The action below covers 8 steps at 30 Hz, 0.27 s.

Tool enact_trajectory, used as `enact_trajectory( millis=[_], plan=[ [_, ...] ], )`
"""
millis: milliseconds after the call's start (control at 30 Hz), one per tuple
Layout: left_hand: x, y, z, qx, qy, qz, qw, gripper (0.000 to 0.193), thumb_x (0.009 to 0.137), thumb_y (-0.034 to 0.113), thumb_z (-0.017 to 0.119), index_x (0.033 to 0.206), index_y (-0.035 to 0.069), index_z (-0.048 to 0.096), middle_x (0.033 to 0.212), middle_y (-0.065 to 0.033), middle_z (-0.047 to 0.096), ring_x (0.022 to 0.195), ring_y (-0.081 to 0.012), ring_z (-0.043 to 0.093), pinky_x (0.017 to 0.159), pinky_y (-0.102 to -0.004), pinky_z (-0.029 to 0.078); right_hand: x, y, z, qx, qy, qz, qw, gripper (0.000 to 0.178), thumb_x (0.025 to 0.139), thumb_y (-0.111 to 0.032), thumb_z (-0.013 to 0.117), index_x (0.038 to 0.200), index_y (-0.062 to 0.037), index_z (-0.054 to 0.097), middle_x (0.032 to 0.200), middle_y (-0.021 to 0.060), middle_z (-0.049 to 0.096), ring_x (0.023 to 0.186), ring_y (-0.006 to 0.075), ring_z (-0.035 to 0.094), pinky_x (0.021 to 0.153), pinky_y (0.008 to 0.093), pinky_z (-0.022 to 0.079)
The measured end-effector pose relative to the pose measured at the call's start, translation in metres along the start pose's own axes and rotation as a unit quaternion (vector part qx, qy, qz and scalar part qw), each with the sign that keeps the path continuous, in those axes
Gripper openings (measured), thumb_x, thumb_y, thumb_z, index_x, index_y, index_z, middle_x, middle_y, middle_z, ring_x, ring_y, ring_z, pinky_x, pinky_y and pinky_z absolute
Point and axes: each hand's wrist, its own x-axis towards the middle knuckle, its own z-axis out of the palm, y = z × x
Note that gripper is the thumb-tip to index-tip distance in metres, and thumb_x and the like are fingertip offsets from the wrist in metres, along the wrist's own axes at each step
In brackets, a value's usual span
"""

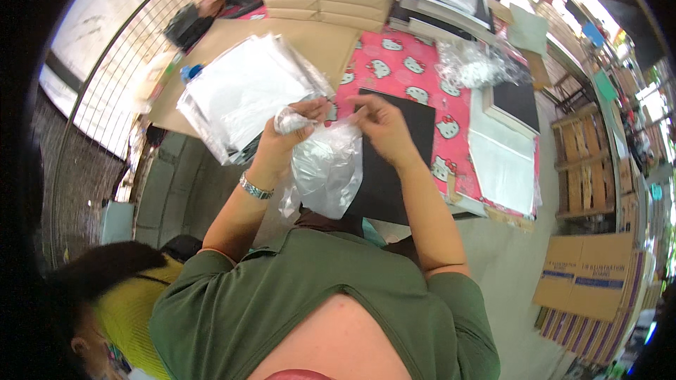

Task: The person packages sheets of paper into plastic bags, placing each bag into a folder and stacking the finished items.

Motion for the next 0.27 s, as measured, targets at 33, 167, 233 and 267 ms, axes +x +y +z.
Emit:
enact_trajectory(
  millis=[33, 167, 233, 267],
  plan=[
    [0.009, 0.0, 0.007, -0.025, -0.019, -0.01, 0.999, 0.044, 0.076, 0.002, 0.062, 0.117, -0.007, 0.046, 0.121, -0.0176, 0.05, 0.116, -0.0248, 0.046, 0.098, -0.0345, 0.036, -0.009, -0.002, -0.016, 0.006, 0.033, -0.034, 0.999, 0.035, 0.078, 0.004, 0.056, 0.112, -0.0045, 0.055, 0.081, -0.0012, 0.055, 0.075, 0.0072, 0.051, 0.07, 0.0211, 0.042],
    [0.037, -0.008, 0.046, -0.117, -0.06, -0.023, 0.991, 0.056, 0.077, 0.011, 0.065, 0.124, -0.009, 0.04, 0.125, -0.0192, 0.046, 0.12, -0.027, 0.042, 0.097, -0.0358, 0.036, -0.031, -0.04, -0.012, -0.169, 0.076, -0.11, 0.977, 0.04, 0.076, 0.003, 0.06, 0.114, -0.0058, 0.054, 0.076, -0.0028, 0.052, 0.071, 0.0076, 0.049, 0.069, 0.0209, 0.041],
    [0.048, -0.006, 0.06, -0.113, -0.078, -0.034, 0.99, 0.063, 0.076, 0.02, 0.067, 0.126, -0.007, 0.039, 0.128, -0.017, 0.045, 0.121, -0.0267, 0.041, 0.099, -0.0362, 0.034, -0.034, -0.045, -0.029, -0.258, 0.067, -0.008, 0.964, 0.051, 0.076, -0.006, 0.064, 0.124, -0.0118, 0.047, 0.087, 0.0017, 0.057, 0.079, 0.0125, 0.052, 0.074, 0.0247, 0.042],
    [0.053, 0.002, 0.064, -0.053, -0.061, -0.038, 0.996, 0.071, 0.074, 0.026, 0.069, 0.128, -0.005, 0.037, 0.13, -0.0129, 0.044, 0.121, -0.0265, 0.042, 0.101, -0.0367, 0.031, -0.032, -0.049, -0.044, -0.303, 0.06, 0.041, 0.95, 0.058, 0.076, -0.01, 0.067, 0.128, -0.0148, 0.043, 0.093, 0.004, 0.059, 0.083, 0.0149, 0.054, 0.076, 0.0266, 0.042]
  ],
)
